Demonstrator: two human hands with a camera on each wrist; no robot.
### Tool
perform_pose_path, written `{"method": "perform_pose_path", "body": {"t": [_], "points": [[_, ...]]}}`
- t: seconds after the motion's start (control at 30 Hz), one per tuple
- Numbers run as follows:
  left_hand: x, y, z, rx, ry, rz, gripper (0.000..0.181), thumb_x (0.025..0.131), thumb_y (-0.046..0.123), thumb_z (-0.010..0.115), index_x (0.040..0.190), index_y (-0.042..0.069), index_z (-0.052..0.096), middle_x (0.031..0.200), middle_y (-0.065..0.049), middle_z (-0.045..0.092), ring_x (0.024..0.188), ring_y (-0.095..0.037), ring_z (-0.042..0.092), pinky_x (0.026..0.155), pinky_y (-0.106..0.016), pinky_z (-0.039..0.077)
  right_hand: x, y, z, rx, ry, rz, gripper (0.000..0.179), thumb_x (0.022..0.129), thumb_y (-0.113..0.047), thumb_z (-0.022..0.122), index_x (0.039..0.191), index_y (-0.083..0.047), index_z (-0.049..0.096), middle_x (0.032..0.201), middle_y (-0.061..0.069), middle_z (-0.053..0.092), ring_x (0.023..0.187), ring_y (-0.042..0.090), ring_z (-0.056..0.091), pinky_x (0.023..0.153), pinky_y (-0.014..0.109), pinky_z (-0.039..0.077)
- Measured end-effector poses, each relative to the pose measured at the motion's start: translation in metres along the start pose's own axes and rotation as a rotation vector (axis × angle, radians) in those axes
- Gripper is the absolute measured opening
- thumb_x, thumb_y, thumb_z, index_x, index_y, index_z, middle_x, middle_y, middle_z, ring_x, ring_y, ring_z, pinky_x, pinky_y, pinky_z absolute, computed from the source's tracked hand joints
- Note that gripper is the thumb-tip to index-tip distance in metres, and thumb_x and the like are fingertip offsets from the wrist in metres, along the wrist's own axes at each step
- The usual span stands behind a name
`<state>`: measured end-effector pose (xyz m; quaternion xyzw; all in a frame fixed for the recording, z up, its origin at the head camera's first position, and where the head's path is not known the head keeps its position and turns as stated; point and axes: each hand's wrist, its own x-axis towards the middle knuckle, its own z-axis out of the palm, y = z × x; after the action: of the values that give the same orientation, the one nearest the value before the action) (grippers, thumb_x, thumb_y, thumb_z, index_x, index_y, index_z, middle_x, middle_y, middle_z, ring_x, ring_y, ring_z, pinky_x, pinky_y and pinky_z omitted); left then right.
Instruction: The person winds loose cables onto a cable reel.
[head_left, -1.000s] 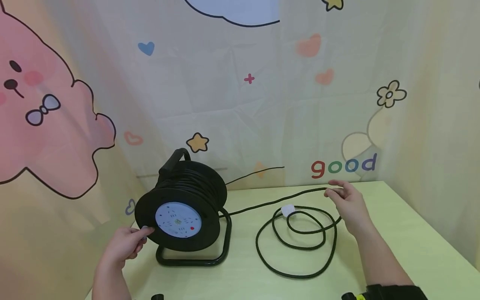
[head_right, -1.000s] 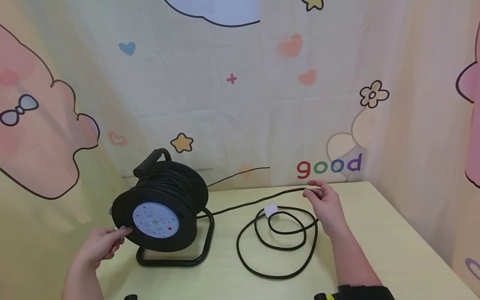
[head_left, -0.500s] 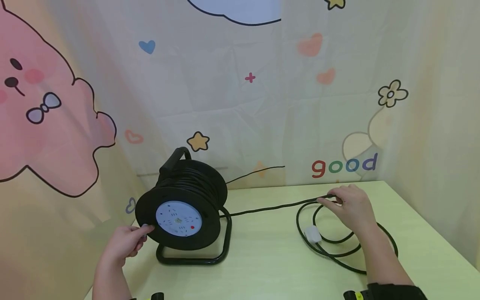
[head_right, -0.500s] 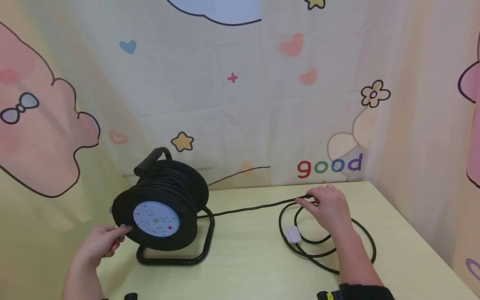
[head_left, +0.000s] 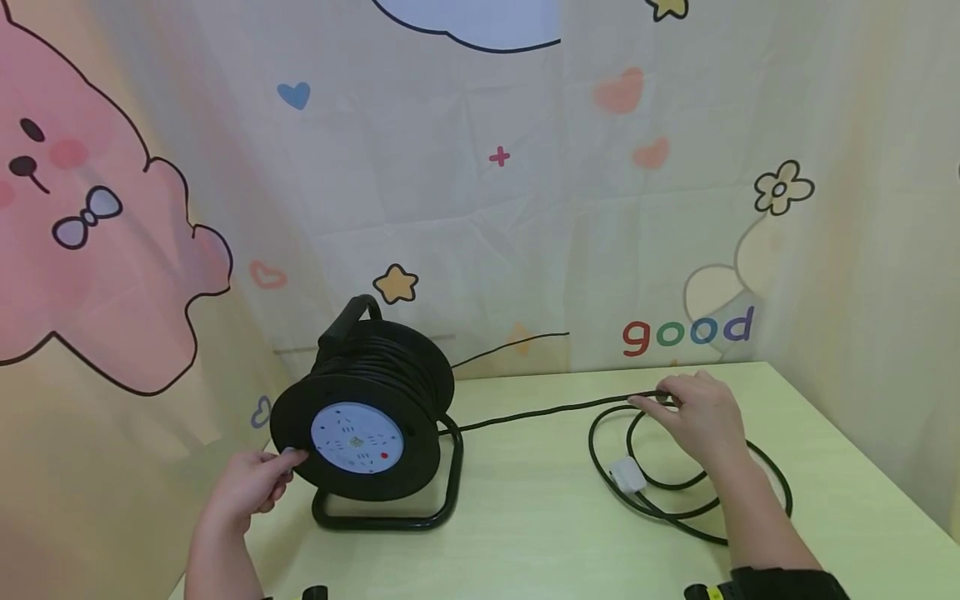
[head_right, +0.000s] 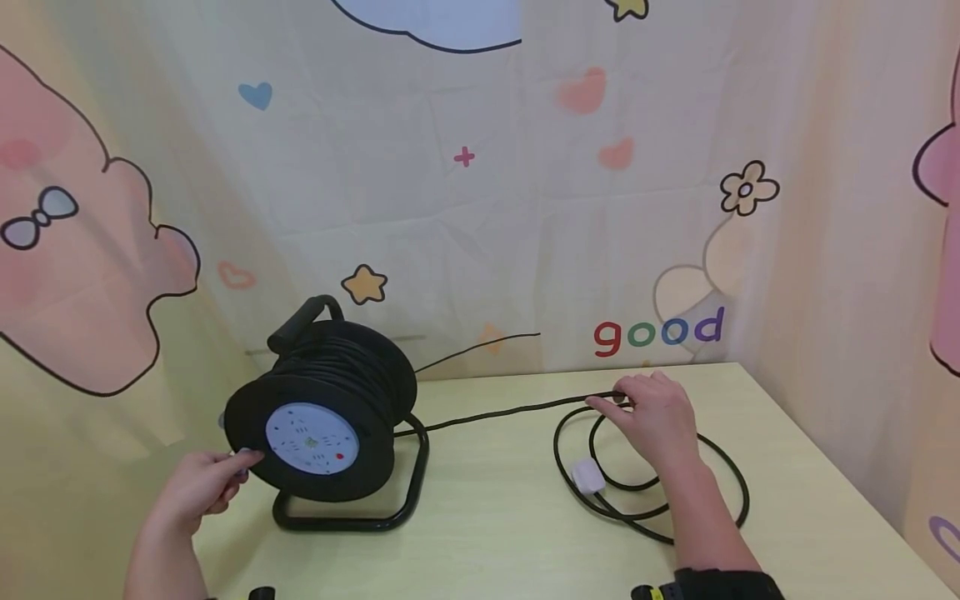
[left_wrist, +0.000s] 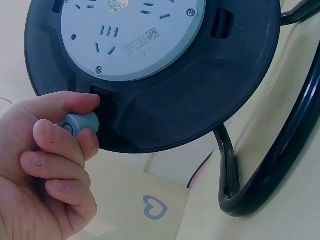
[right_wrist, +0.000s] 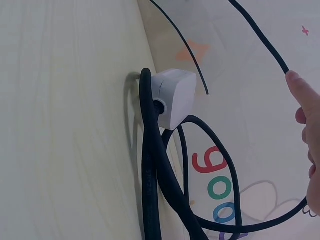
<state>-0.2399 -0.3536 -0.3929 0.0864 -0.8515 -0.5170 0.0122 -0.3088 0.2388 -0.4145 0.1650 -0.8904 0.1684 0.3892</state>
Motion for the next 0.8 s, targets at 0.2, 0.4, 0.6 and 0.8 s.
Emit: {"method": "perform_pose_path", "body": {"t": [0.2, 0.4, 0.6, 0.8], "points": [[0.000, 0.001, 0.000, -0.005, 0.055, 0.014, 0.046, 0.088, 0.038, 0.068, 0.058, 0.005, 0.054, 0.048, 0.000, 0.046, 0.040, -0.013, 0.033, 0.043, -0.026, 0.028, 0.001, -0.007, 0.004, -0.004, 0.013, -0.013, 0.030, 0.074, -0.042, 0.079, 0.065, -0.022, 0.060, 0.052, -0.013, 0.041, 0.056, 0.016, 0.035, 0.052, 0.034, 0.028], [-0.003, 0.011, -0.001, 0.009, 0.130, 0.006, 0.051, 0.086, 0.048, 0.067, 0.056, 0.009, 0.055, 0.051, -0.001, 0.050, 0.050, -0.017, 0.044, 0.049, -0.033, 0.030, 0.004, -0.021, 0.008, 0.004, 0.032, -0.015, 0.030, 0.073, -0.042, 0.080, 0.064, -0.023, 0.059, 0.052, -0.014, 0.042, 0.055, 0.015, 0.037, 0.052, 0.034, 0.031], [-0.008, 0.022, 0.001, -0.052, 0.191, 0.030, 0.050, 0.090, 0.046, 0.063, 0.070, 0.001, 0.061, 0.055, -0.001, 0.058, 0.049, -0.014, 0.048, 0.058, -0.027, 0.041, 0.009, -0.035, 0.007, 0.054, -0.035, -0.002, 0.027, 0.081, -0.036, 0.075, 0.067, -0.021, 0.058, 0.054, -0.011, 0.042, 0.060, 0.017, 0.041, 0.057, 0.035, 0.033], [-0.016, 0.038, 0.003, -0.165, 0.206, 0.045, 0.061, 0.094, 0.051, 0.055, 0.095, -0.010, 0.058, 0.061, -0.003, 0.064, 0.047, -0.011, 0.048, 0.054, -0.022, 0.045, 0.015, -0.048, 0.007, 0.149, -0.110, -0.018, 0.023, 0.091, -0.030, 0.067, 0.071, -0.021, 0.057, 0.060, -0.009, 0.045, 0.068, 0.017, 0.045, 0.061, 0.036, 0.037]]}}
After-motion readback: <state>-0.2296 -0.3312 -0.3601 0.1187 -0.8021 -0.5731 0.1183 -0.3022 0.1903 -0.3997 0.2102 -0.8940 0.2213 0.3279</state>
